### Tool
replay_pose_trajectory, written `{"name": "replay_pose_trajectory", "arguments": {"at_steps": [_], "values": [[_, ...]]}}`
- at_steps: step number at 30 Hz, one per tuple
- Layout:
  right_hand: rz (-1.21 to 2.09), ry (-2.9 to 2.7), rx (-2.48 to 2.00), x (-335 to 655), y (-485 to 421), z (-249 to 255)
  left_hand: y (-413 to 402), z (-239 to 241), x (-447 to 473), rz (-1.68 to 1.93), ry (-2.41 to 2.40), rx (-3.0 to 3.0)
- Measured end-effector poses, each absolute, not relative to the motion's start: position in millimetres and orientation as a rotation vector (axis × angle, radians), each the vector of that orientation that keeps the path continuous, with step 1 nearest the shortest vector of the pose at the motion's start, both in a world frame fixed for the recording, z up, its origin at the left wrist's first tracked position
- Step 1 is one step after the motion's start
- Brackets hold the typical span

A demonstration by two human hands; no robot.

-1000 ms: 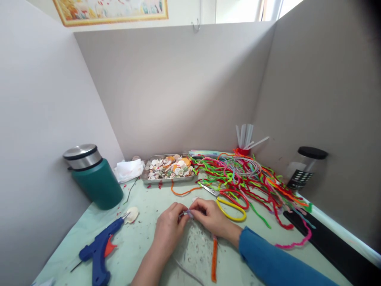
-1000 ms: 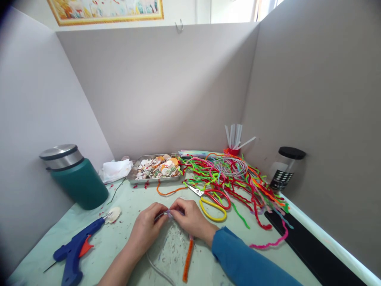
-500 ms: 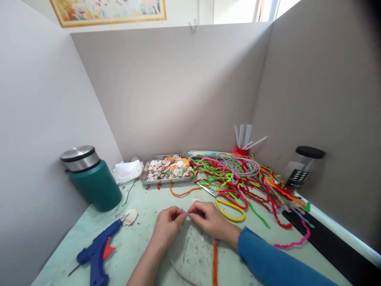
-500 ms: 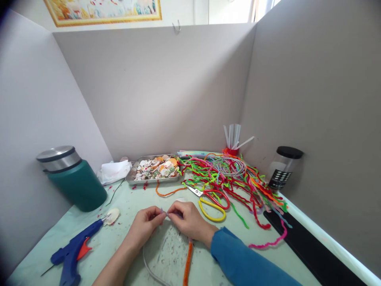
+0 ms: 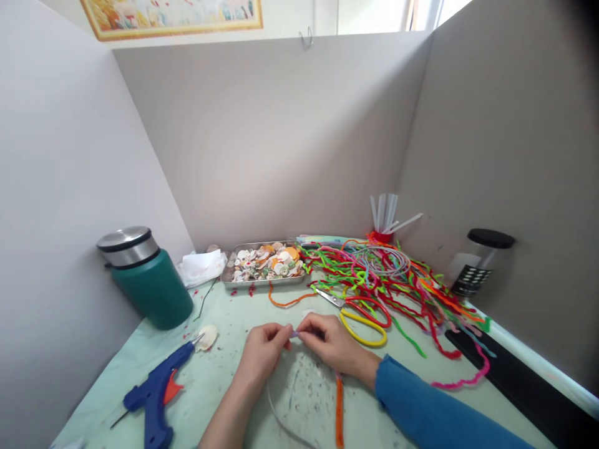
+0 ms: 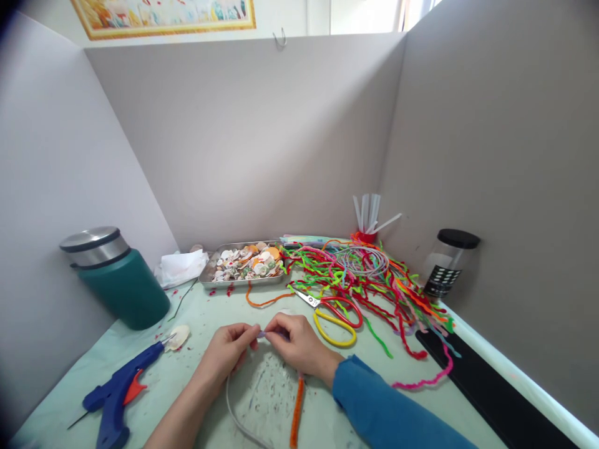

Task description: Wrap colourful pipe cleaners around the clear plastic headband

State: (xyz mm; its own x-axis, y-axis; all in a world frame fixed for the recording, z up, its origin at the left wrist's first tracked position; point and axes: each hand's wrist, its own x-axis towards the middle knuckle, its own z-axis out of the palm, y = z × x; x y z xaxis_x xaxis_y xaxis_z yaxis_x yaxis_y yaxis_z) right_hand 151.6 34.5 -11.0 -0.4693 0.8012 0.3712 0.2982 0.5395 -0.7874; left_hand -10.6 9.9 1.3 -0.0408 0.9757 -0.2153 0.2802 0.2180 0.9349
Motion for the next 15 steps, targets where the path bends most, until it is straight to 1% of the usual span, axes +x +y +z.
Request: {"name": "replay_pose_trajectory", "arguments": {"at_steps": [4,7,11,15], "values": [[0.913,-1.938,-0.952,152.0,37.1,-11.6,11.6,0.7,-11.5,1.081,1.544,1.438],[0.923,-1.911,-0.993,152.2,37.9,-10.3,10.9,0.3,-13.5,1.203,1.563,1.693],[0.943,-1.895,-1.017,152.1,37.9,-10.0,8.0,-1.5,-14.9,1.175,1.542,2.039],[0.949,-1.897,-1.002,151.7,38.4,-12.1,8.3,-6.0,-15.1,1.158,1.517,2.169]]}}
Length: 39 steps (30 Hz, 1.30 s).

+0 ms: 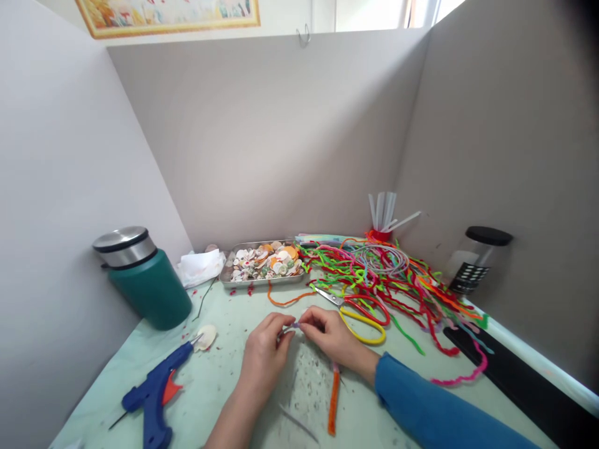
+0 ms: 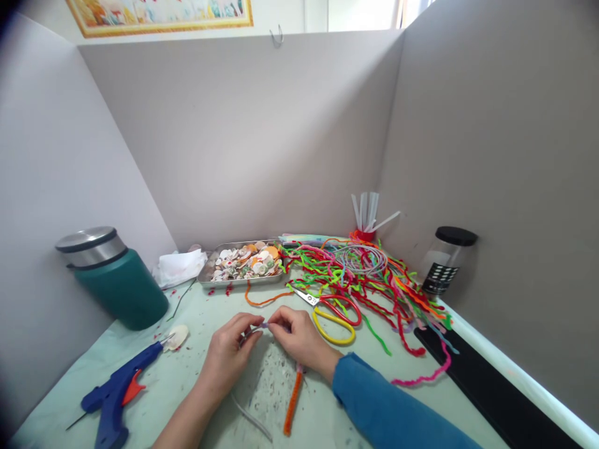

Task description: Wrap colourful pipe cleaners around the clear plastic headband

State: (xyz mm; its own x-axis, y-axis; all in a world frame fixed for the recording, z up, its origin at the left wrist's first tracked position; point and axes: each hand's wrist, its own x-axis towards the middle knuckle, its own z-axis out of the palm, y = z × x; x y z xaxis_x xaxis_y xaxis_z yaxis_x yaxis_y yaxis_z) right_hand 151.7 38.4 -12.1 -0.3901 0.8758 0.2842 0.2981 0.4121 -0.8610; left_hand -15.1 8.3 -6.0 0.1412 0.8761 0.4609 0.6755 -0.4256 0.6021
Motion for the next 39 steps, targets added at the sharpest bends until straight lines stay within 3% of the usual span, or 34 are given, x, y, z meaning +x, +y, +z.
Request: {"name": "replay_pose_trajectory", "arguments": {"at_steps": [39], "values": [[0.914,-1.948,-0.962,151.3,37.0,-12.9,7.5,-3.4,-12.3,0.952,1.668,2.116]]}}
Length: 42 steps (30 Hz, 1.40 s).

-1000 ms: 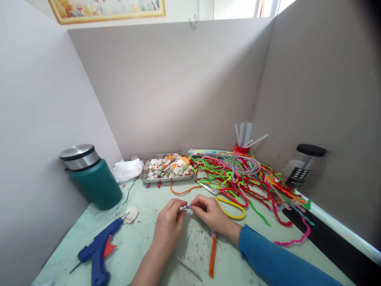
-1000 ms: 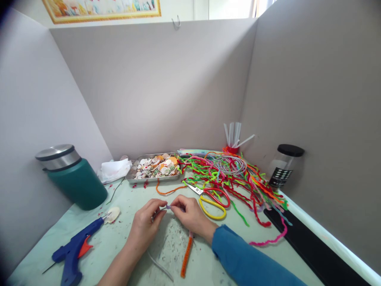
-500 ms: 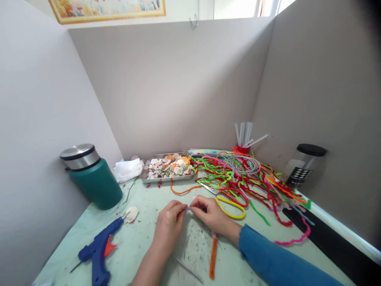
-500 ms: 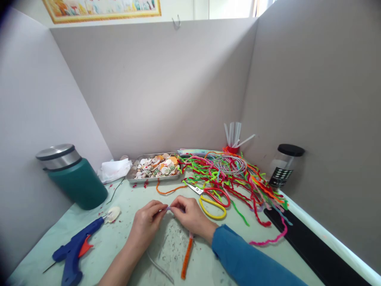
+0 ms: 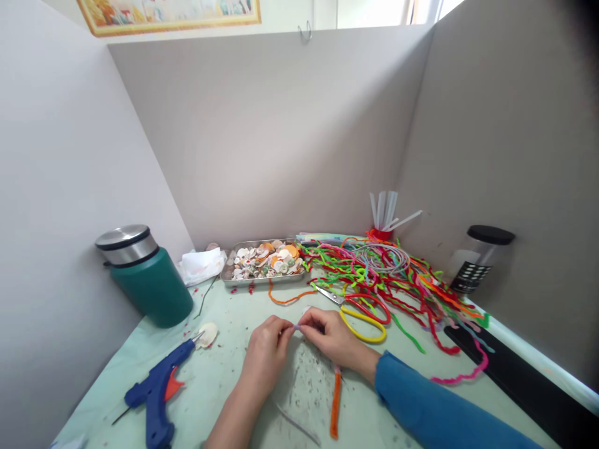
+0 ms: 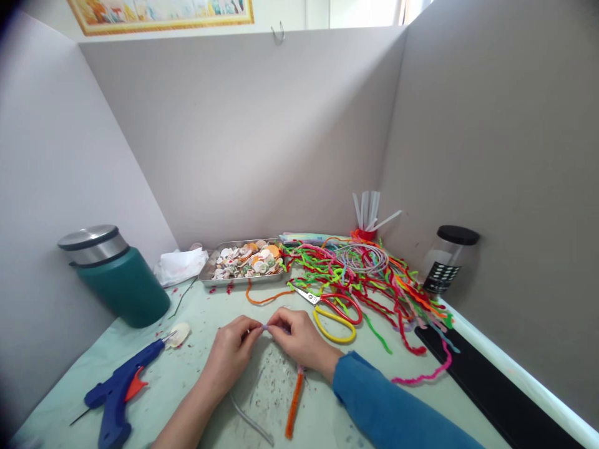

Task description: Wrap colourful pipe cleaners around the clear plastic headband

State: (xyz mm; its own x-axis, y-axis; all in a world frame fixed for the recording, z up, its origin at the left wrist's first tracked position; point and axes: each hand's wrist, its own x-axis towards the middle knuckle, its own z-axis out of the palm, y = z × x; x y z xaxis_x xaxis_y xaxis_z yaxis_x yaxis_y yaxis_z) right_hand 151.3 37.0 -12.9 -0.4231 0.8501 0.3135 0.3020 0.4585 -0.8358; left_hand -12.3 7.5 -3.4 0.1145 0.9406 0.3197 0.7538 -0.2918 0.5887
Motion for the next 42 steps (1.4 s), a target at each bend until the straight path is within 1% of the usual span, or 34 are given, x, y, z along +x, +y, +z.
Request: {"name": "replay_pose_trajectory", "arguments": {"at_steps": [16,21,29,42], "values": [[0.883,-1.974,-0.947,152,36,-10,11,-6,-13,0.845,1.602,1.849],[0.901,-1.962,-0.936,151,38,-15,10,-7,-17,0.877,1.524,1.933],[0.877,-1.985,-0.933,151,38,-17,10,-8,-18,0.874,1.638,2.123],[0.879,-1.997,-0.963,151,38,-16,9,-5,-17,0.876,1.675,2.102]]}}
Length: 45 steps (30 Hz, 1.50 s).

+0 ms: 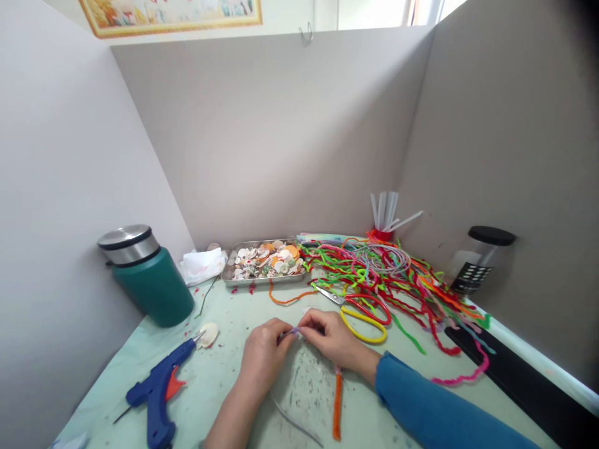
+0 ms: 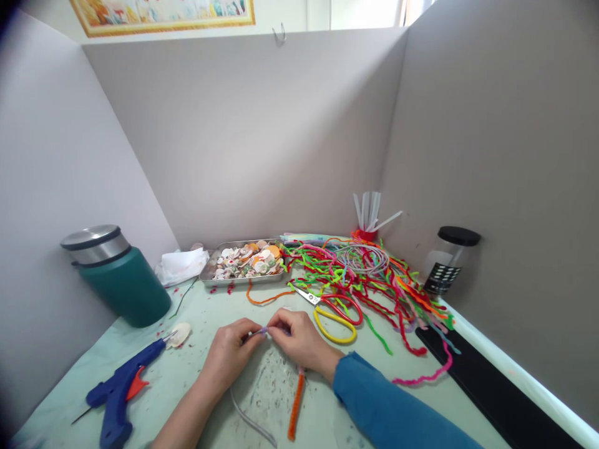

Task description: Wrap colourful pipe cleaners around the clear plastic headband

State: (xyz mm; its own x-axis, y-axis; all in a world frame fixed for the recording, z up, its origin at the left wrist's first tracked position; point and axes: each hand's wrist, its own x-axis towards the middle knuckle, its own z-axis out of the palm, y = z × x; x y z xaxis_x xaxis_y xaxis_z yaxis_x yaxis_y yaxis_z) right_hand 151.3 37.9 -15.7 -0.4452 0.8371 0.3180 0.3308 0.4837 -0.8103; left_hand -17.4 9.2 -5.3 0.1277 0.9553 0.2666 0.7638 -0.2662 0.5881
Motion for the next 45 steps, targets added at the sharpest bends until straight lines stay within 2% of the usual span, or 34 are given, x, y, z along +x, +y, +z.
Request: {"name": "replay_pose_trajectory", "arguments": {"at_steps": [12,25,33,38,41,45], "values": [[0.872,-2.000,-0.977,151.6,36.8,-13.3,7.9,-2.6,-17.3,0.873,1.650,2.117],[0.859,-1.989,-0.962,150.9,39.0,-15.6,9.8,-2.4,-13.1,0.878,1.621,1.855],[0.760,-2.066,-0.886,149.4,35.0,-13.5,12.9,-3.8,-12.4,0.872,1.533,1.232],[0.736,-2.096,-0.862,149.8,32.0,-11.0,10.7,-0.1,-10.3,0.914,1.482,1.062],[0.775,-2.083,-0.872,150.0,32.0,-9.0,12.3,-3.7,-11.0,0.883,1.511,1.101],[0.845,-1.976,-0.974,150.1,35.2,-9.3,13.7,-6.6,-13.7,0.943,1.600,1.493]]}}
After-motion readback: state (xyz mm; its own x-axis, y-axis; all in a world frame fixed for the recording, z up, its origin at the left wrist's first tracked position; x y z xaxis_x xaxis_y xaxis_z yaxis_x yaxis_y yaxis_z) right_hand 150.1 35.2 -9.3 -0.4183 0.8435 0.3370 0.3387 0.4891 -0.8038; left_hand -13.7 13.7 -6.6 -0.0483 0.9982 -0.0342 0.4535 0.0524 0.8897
